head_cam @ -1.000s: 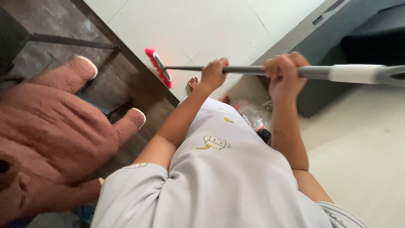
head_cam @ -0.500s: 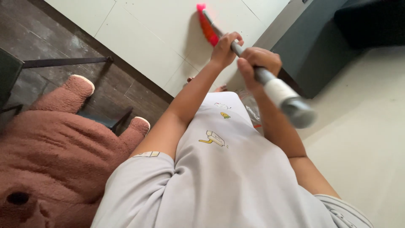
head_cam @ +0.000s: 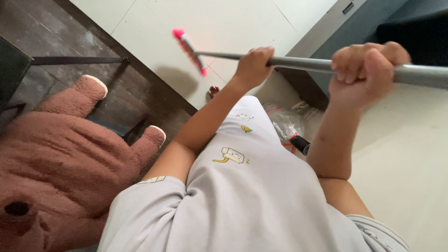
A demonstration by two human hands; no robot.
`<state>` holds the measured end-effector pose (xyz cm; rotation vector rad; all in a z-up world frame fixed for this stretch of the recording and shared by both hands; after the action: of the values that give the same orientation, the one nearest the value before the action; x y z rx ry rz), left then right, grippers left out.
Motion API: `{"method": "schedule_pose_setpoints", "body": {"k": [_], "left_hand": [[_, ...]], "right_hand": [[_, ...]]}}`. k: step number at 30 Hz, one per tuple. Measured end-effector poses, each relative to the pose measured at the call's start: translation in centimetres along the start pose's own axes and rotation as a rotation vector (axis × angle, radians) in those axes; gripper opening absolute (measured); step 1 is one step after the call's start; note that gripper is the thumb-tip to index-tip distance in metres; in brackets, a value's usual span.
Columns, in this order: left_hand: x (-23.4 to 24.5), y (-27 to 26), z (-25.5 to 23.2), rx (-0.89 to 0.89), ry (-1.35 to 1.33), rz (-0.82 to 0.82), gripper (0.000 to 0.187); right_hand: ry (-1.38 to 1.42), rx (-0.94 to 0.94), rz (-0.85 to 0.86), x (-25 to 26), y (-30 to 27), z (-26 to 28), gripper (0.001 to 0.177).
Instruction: The person uses a long-handled pink mop to clean a tiled floor. They move the mop back and forth across the surface, covering areas near a wall, a chair, and a cabinet.
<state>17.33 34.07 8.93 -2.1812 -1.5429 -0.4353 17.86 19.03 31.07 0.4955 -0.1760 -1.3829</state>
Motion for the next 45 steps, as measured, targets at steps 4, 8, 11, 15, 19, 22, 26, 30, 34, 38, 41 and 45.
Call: {"method": "schedule_pose_setpoints", "body": {"k": [4,8,11,15,19,22,26,30,34,38,41,45], "left_hand": [[-2.0,-1.3,8.9,0.203,0.109,0.042,0.016],[-4.4,-1.2,14.4,0.322,0.089,-0.005,0.017],[-4.8,0.1,10.7,-0.153,0.132,-0.544,0.022],[-1.2,5.7,4.7,-0.047,-0.046,-0.339,0.007],[-2.8,11.6,5.1,0.057,-0.148,-0.132,0.023],[-2.4,14.8,4.9,0.076,-0.098,-0.144,0.024],[-0.9,16.1,1.9,-0.068,0.013,-0.180,0.024],[1.4,14.4,-1.5,-0.100,0.100,-0.086,0.019],[3.1,12.0,1.7,0.114,0.135,0.138,0.020],[2.1,9.4,13.1,0.446,0.129,0.184,0.024],[1.1,8.3,17.2,0.526,0.109,0.118,0.021],[2.0,11.7,13.0,0.356,-0.002,0.071,0.021]], "right_hand": [[0.178,-0.152,-0.078,-0.7,-1.5,-7.3,0.038],[0.151,-0.276,-0.119,-1.1,-2.4,-11.4,0.046],[0.191,-0.145,0.008,-1.1,0.2,-9.4,0.049],[0.089,-0.028,0.119,-3.5,2.5,-5.7,0.052],[-0.237,-0.015,0.351,-6.6,3.9,-4.4,0.044],[-0.281,0.022,0.429,-6.6,5.5,-4.8,0.044],[-0.274,0.150,0.323,-2.5,7.3,-4.9,0.049],[-0.010,0.274,0.147,3.5,10.2,-2.7,0.022],[-0.087,0.134,0.288,3.7,12.9,-7.2,0.032],[0.136,-0.502,-0.050,2.1,9.9,-16.8,0.035],[0.128,-0.556,0.008,-1.2,8.5,-17.8,0.035],[0.132,-0.412,0.020,-0.6,10.7,-16.4,0.039]]}}
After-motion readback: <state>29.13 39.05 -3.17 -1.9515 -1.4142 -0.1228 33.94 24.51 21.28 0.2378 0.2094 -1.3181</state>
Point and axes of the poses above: each hand's wrist, its own y-axis towards the middle knuckle, its own x-axis out of the back of the hand, z = x × y, the point moved 7 cm from there along y, towards the middle knuckle, and after that the axes turned 5 degrees about z, right-handed, at the moved point
